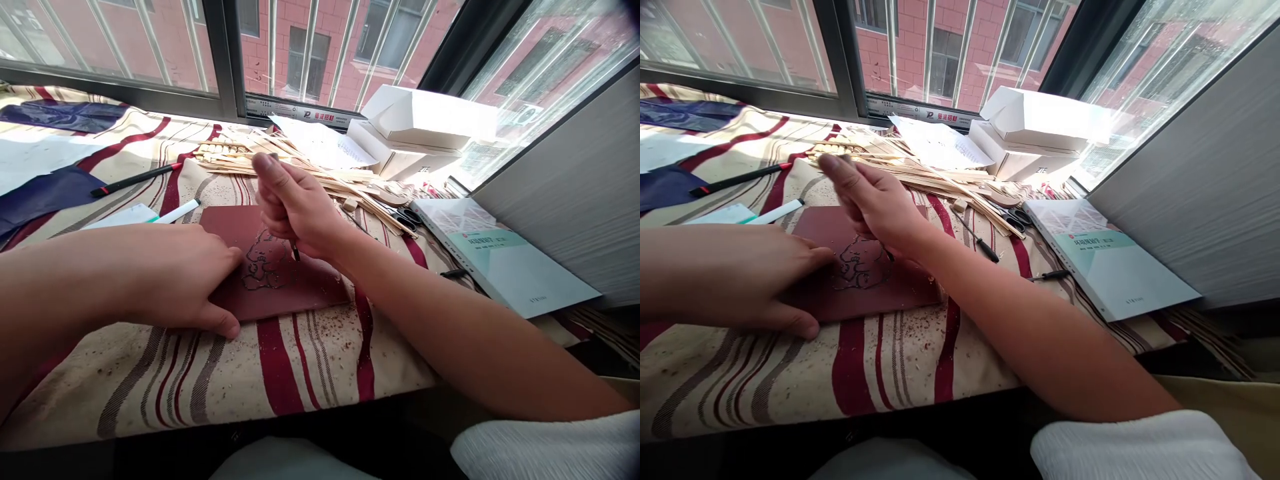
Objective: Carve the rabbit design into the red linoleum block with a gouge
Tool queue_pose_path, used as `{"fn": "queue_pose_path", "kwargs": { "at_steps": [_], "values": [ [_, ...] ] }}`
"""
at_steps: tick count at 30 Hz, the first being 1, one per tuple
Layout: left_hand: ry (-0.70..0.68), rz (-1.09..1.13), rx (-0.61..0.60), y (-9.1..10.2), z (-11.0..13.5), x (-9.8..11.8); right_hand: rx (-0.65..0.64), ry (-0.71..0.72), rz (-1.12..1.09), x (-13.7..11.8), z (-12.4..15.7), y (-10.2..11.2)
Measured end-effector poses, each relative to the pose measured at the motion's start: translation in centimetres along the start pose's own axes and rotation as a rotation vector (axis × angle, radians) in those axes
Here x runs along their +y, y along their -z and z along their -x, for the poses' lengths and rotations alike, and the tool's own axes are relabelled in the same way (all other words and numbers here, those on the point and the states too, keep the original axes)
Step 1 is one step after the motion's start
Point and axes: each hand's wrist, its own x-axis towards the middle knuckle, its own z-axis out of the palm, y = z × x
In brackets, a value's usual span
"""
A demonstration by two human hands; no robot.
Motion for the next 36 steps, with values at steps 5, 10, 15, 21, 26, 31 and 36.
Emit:
{"fn": "queue_pose_path", "kwargs": {
  "at_steps": [5, 10, 15, 21, 26, 31, 36],
  "values": [
    [0.050, -0.098, -0.141, 0.6, 0.0, 0.7, 0.494, -0.060, -0.128, 0.4, -1.2, 0.8],
    [0.051, -0.099, -0.152, 0.6, -0.1, 0.6, 0.109, -0.091, -0.120, 0.2, -0.8, 1.5],
    [0.046, -0.104, -0.159, 0.4, 0.2, 0.4, -0.128, -0.106, -0.163, 0.0, -0.8, 2.0],
    [0.049, -0.108, -0.142, 0.2, 0.1, 0.4, 0.330, 0.003, -0.156, 0.3, -0.2, 0.7],
    [0.046, -0.074, -0.135, 0.1, 0.2, 0.0, 0.295, -0.172, -0.169, 0.1, -0.2, 1.0],
    [0.060, -0.099, -0.148, 0.2, 0.5, 0.2, 0.147, 0.111, -0.100, -1.3, 0.3, 1.2],
    [0.048, -0.059, -0.146, 0.3, 0.5, 0.3, 0.082, 0.143, -0.032, -0.5, 0.4, 0.9]
  ]
}}
